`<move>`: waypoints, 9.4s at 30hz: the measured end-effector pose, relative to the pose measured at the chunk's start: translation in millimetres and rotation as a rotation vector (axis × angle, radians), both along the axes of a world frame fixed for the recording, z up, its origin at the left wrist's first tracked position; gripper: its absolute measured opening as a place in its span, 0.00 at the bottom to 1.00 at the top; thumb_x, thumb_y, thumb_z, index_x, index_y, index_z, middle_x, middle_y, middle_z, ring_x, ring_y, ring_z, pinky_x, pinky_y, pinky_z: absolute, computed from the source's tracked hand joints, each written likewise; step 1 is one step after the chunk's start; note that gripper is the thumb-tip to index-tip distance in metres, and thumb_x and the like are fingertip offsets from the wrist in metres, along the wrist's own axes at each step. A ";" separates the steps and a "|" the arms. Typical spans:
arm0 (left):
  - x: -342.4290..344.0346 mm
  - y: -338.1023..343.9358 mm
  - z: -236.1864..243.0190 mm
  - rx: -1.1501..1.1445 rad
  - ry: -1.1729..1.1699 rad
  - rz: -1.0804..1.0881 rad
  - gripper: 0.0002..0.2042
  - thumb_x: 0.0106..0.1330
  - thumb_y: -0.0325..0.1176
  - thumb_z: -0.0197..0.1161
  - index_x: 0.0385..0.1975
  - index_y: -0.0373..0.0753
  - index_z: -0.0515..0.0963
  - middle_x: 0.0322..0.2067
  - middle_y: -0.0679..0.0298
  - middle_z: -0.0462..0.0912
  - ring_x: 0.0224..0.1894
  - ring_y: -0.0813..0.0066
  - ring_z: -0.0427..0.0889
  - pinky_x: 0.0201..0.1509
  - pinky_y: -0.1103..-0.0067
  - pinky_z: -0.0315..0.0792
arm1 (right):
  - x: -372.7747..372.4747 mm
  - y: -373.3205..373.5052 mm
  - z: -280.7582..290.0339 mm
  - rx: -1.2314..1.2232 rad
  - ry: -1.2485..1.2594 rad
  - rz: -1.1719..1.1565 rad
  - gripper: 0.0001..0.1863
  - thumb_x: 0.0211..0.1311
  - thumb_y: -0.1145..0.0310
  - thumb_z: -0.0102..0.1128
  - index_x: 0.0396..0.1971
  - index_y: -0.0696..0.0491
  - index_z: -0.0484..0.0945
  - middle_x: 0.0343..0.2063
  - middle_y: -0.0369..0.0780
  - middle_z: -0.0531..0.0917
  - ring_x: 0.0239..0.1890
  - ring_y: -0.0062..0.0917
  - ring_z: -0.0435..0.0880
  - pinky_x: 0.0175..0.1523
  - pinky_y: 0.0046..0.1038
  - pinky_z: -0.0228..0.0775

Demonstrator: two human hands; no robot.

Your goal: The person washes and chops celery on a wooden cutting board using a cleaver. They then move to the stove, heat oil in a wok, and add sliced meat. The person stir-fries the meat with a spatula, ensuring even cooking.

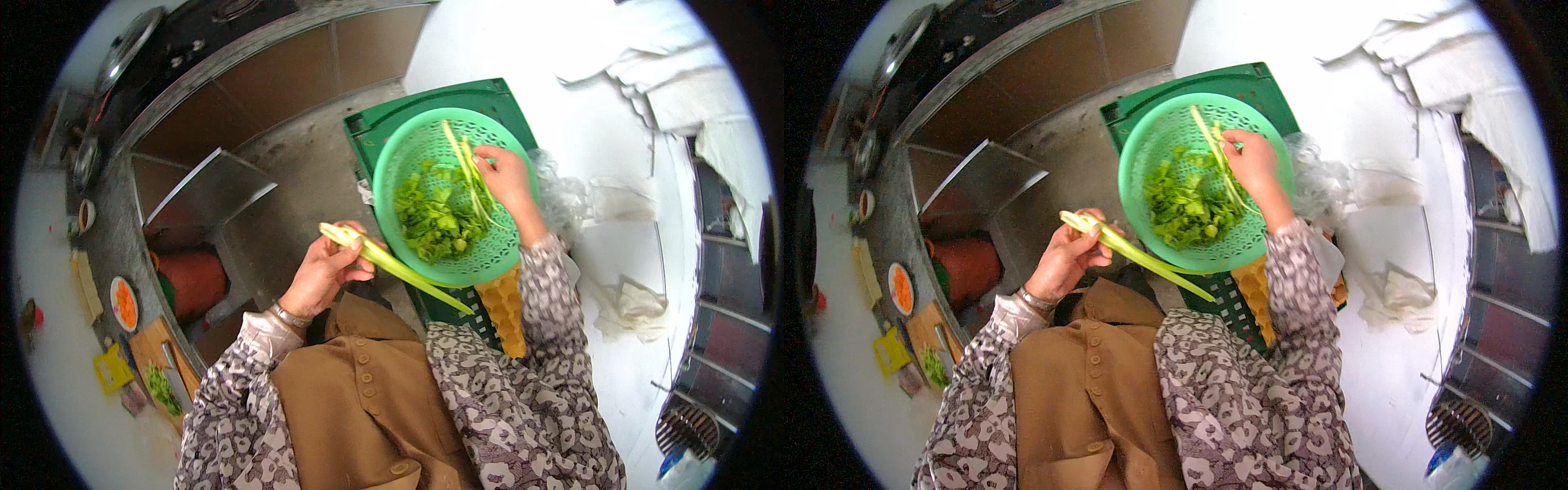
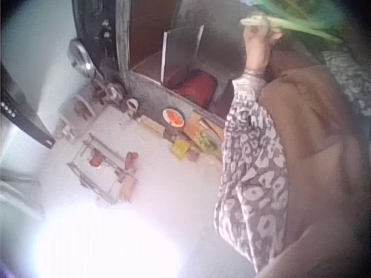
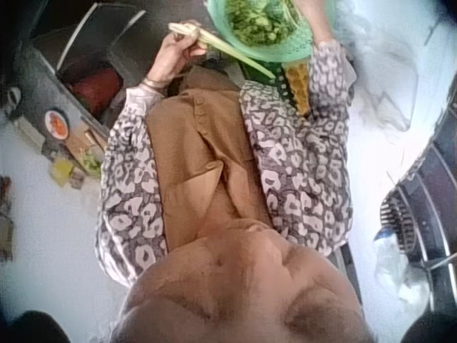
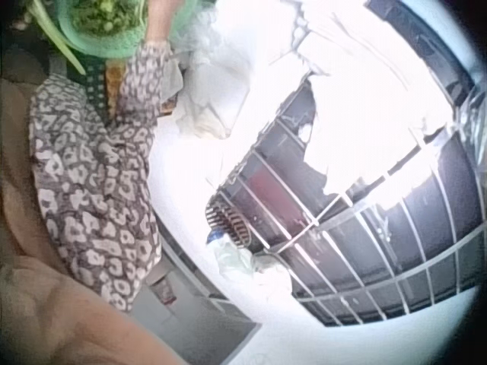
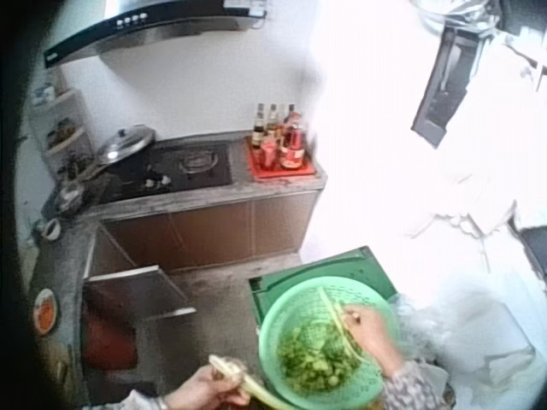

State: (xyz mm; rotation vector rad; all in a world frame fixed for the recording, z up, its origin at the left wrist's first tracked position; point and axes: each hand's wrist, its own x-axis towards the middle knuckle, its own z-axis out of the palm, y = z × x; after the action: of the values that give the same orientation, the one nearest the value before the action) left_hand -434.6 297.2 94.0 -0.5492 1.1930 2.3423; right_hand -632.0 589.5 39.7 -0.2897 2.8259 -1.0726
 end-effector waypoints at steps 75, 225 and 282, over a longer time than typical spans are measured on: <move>378.2 -94.6 99.8 -0.332 -0.681 1.648 0.16 0.76 0.42 0.46 0.31 0.38 0.73 0.17 0.71 0.72 0.15 0.83 0.65 0.16 0.81 0.59 | 317.9 -560.5 259.0 0.109 0.024 2.164 0.12 0.64 0.61 0.57 0.29 0.55 0.75 0.18 0.50 0.78 0.24 0.50 0.78 0.27 0.46 0.68; 396.1 -163.0 110.1 -1.729 -0.841 1.410 0.14 0.51 0.26 0.70 0.37 0.35 0.75 0.42 0.54 0.77 0.47 0.52 0.74 0.51 0.64 0.68 | 393.6 -536.4 229.4 0.329 0.104 2.135 0.11 0.65 0.64 0.54 0.33 0.57 0.75 0.18 0.54 0.78 0.24 0.52 0.79 0.31 0.50 0.69; 400.9 -141.8 109.5 -1.688 -1.042 1.410 0.09 0.55 0.30 0.68 0.35 0.41 0.77 0.33 0.61 0.78 0.40 0.58 0.76 0.43 0.67 0.66 | 389.1 -526.3 236.1 0.174 -0.057 2.143 0.10 0.64 0.64 0.56 0.31 0.55 0.79 0.18 0.53 0.78 0.25 0.51 0.79 0.31 0.48 0.70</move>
State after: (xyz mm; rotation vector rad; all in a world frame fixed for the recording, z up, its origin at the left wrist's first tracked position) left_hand -33.7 155.5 203.5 -3.2297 2.0530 0.2277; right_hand -242.8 63.1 275.8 -2.1836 0.9838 -0.1483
